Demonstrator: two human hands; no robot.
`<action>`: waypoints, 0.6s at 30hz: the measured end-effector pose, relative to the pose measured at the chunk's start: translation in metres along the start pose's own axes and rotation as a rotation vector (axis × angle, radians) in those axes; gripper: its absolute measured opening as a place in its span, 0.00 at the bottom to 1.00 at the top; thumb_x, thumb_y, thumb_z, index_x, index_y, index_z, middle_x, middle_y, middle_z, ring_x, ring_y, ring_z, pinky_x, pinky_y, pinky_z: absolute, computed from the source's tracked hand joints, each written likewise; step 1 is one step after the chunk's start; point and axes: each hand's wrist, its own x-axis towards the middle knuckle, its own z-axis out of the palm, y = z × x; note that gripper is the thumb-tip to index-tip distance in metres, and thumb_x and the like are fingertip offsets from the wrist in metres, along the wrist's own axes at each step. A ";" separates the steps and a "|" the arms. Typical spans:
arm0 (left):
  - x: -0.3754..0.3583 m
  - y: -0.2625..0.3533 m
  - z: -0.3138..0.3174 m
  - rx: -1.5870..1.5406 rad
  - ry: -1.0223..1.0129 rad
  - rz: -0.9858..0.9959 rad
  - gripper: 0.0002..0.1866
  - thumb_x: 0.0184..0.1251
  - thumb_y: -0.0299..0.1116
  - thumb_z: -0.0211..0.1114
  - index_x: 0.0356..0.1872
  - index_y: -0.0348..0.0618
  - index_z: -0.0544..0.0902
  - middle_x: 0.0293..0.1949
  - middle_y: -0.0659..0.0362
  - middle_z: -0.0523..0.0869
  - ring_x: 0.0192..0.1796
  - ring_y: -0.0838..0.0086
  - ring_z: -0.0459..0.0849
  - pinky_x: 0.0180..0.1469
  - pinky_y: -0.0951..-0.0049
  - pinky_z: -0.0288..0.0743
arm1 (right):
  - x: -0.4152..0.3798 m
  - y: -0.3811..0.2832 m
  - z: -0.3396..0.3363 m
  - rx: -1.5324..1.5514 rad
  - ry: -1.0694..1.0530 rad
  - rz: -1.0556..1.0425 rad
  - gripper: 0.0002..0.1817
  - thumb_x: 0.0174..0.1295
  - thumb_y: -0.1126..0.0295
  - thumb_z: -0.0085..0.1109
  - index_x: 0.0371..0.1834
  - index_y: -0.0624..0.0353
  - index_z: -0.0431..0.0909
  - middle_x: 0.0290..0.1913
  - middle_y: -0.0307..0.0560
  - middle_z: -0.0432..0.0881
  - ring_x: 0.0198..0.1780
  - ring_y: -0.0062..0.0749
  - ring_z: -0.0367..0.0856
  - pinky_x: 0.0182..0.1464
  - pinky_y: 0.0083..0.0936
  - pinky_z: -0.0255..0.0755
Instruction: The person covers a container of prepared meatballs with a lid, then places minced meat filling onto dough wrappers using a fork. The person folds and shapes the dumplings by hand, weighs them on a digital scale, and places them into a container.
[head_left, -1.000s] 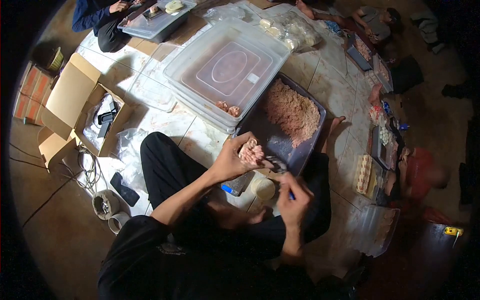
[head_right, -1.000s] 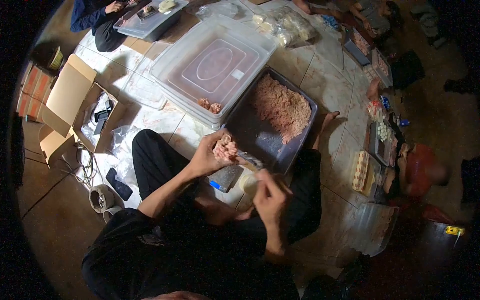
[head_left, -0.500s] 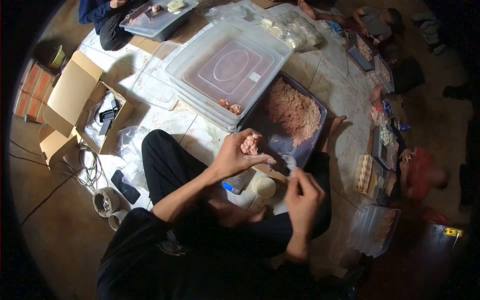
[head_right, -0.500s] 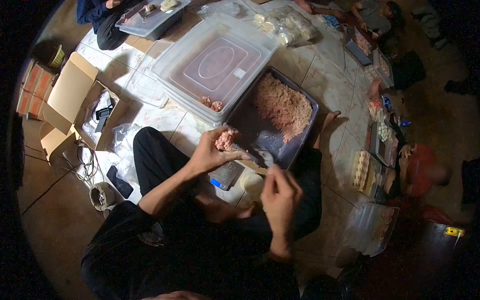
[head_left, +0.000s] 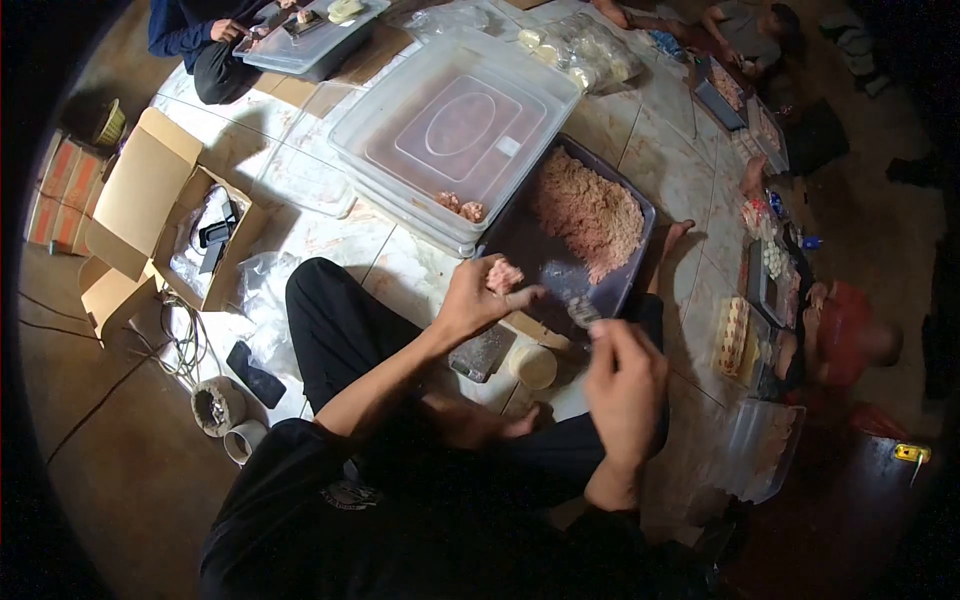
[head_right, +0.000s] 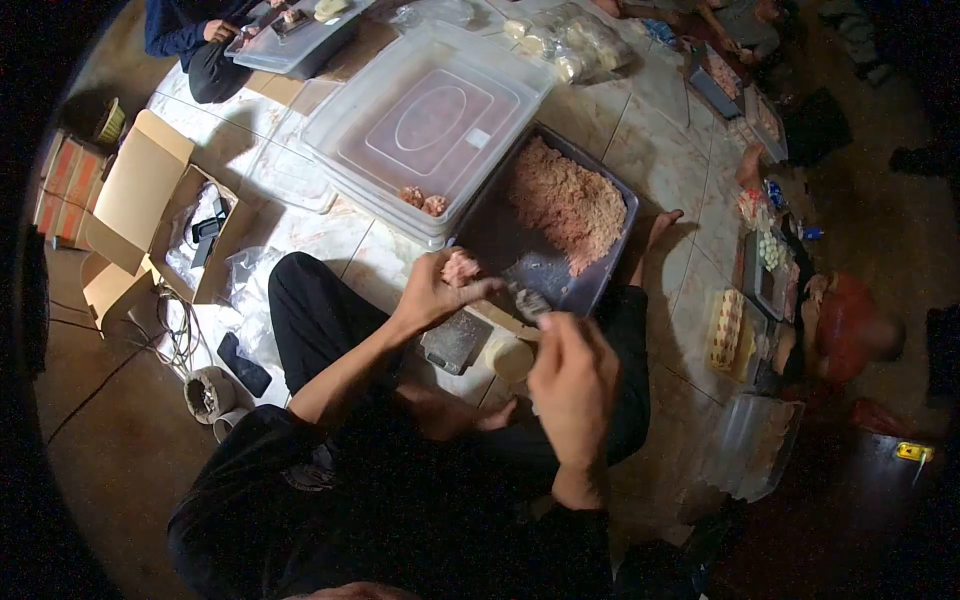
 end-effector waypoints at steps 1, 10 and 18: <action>-0.005 0.001 0.002 -0.118 -0.044 0.082 0.11 0.62 0.31 0.74 0.31 0.37 0.81 0.32 0.59 0.87 0.33 0.81 0.81 0.37 0.72 0.78 | -0.001 -0.004 -0.006 -0.016 0.011 0.010 0.05 0.71 0.73 0.59 0.43 0.63 0.81 0.35 0.57 0.82 0.36 0.54 0.85 0.38 0.43 0.76; -0.006 0.005 -0.010 -0.066 -0.063 0.204 0.12 0.54 0.23 0.73 0.30 0.36 0.76 0.26 0.55 0.76 0.31 0.77 0.74 0.34 0.70 0.71 | -0.011 -0.001 0.025 0.040 -0.134 -0.046 0.09 0.73 0.71 0.59 0.36 0.65 0.80 0.33 0.59 0.81 0.35 0.60 0.81 0.36 0.46 0.72; -0.005 -0.015 -0.003 0.385 -0.023 0.330 0.13 0.61 0.30 0.73 0.44 0.39 0.82 0.35 0.52 0.84 0.37 0.50 0.85 0.39 0.57 0.81 | -0.007 -0.006 0.009 0.152 0.105 0.007 0.08 0.74 0.73 0.59 0.42 0.68 0.83 0.34 0.55 0.84 0.36 0.45 0.85 0.39 0.35 0.74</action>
